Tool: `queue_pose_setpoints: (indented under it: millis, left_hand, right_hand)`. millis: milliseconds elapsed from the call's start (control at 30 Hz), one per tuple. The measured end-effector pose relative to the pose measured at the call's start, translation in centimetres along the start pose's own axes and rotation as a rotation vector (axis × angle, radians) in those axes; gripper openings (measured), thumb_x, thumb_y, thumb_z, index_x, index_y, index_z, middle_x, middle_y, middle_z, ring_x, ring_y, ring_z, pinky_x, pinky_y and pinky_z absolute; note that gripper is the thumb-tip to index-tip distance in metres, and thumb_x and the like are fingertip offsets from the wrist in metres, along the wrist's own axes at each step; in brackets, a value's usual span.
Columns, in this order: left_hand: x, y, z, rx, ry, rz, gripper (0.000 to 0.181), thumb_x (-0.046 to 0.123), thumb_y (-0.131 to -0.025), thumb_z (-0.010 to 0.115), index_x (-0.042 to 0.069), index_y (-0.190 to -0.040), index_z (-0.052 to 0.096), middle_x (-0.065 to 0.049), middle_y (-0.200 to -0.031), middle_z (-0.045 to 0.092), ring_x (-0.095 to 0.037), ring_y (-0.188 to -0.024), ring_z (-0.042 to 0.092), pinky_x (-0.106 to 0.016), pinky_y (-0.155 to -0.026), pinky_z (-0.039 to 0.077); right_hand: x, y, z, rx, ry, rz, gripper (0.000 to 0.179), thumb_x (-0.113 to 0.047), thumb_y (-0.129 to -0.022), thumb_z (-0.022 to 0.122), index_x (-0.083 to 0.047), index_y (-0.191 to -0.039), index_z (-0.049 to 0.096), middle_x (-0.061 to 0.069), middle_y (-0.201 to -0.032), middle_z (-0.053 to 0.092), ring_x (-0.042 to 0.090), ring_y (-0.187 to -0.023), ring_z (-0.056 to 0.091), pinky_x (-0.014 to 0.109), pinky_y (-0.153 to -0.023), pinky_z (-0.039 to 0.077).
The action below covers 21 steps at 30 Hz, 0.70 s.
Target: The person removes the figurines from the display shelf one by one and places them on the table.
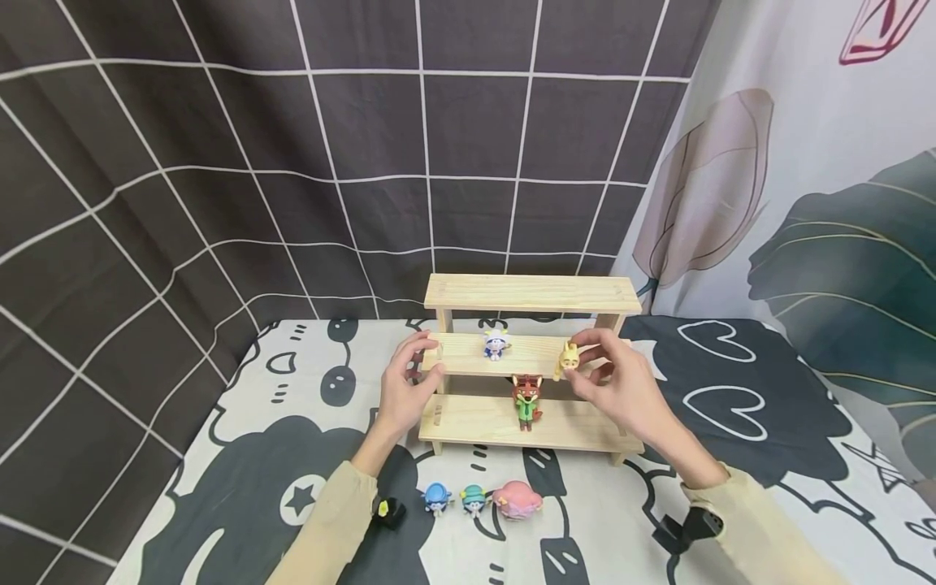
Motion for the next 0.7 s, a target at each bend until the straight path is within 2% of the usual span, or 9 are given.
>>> queue_pose_setpoints:
  millis: [467,700]
  left_hand:
    - [-0.1,0.0,0.0,-0.001,0.008,-0.004,0.032,-0.01,-0.086,0.064,-0.011,-0.118,0.061,-0.025,-0.141,0.05,-0.035,-0.101,0.049,-0.045,-0.08,0.044]
    - [-0.2,0.0,0.0,0.003,0.007,-0.002,0.033,-0.01,-0.085,0.064,-0.01,-0.118,0.061,-0.025,-0.141,0.05,-0.031,-0.1,0.049,-0.043,-0.079,0.044]
  right_hand:
    - [-0.8,1.2,0.3,-0.012,0.002,-0.014,0.044,0.012,-0.074,0.079,-0.001,-0.112,0.061,0.005,-0.098,0.067,0.02,-0.082,0.065,0.025,-0.059,0.05]
    - [-1.1,1.7,0.3,-0.007,-0.004,-0.02,0.046,0.014,-0.072,0.079,-0.001,-0.111,0.06,0.005,-0.093,0.068,0.022,-0.075,0.064,0.024,-0.058,0.05]
Point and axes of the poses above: each hand's wrist, its own y-axis away from the middle knuckle, its own z-axis out of the palm, x = y × z, the point moved 10 cm from there along -y, towards the middle knuckle
